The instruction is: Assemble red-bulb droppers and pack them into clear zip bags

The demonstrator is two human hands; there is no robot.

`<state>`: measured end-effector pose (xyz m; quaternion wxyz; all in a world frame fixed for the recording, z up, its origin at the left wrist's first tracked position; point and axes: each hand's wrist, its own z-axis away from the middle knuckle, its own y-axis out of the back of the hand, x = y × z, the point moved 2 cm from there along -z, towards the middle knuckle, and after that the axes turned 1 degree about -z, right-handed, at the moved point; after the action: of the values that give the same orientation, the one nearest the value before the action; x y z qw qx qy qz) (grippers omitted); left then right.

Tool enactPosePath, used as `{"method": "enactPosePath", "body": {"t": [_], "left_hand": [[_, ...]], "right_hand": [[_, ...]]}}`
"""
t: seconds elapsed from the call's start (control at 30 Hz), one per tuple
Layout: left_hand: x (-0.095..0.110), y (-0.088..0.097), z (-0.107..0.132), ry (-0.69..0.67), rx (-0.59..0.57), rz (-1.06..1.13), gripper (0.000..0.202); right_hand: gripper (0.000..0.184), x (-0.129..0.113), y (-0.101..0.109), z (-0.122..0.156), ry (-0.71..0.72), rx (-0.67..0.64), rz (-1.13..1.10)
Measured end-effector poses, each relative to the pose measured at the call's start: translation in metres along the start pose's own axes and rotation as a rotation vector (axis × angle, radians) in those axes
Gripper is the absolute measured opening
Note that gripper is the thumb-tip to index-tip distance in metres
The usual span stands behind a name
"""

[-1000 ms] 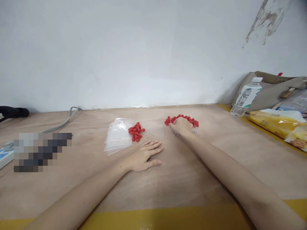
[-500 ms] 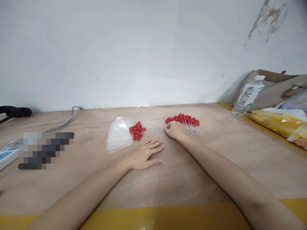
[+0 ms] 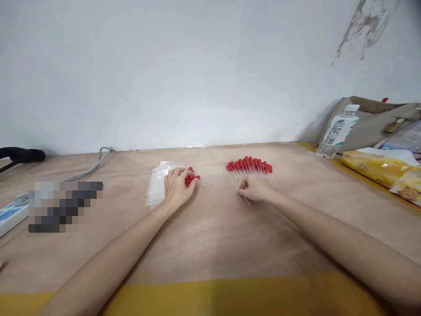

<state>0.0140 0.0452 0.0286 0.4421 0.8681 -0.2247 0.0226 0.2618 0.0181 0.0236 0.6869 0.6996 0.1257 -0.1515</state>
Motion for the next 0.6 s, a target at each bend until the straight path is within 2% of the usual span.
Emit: {"method": "enactPosePath", "body": {"t": [0.07, 0.17, 0.37, 0.53, 0.6], "left_hand": [[-0.010, 0.000, -0.012, 0.089, -0.044, -0.045, 0.029], [-0.018, -0.004, -0.023, 0.139, -0.129, -0.065, 0.039], [-0.021, -0.013, -0.031, 0.152, -0.216, -0.098, 0.037], [-0.022, -0.018, -0.030, 0.217, -0.186, -0.016, 0.027], [-0.023, -0.016, -0.028, 0.216, -0.139, 0.152, 0.022]], "right_hand": [[0.009, 0.006, -0.002, 0.003, 0.021, 0.018, -0.011], [0.016, 0.008, -0.007, 0.007, 0.024, 0.062, -0.039], [0.026, 0.004, -0.016, 0.011, 0.005, 0.143, -0.075], [0.024, 0.004, -0.021, 0.014, 0.055, 0.178, -0.052], [0.022, 0.002, -0.022, 0.015, 0.094, 0.193, -0.015]]}}
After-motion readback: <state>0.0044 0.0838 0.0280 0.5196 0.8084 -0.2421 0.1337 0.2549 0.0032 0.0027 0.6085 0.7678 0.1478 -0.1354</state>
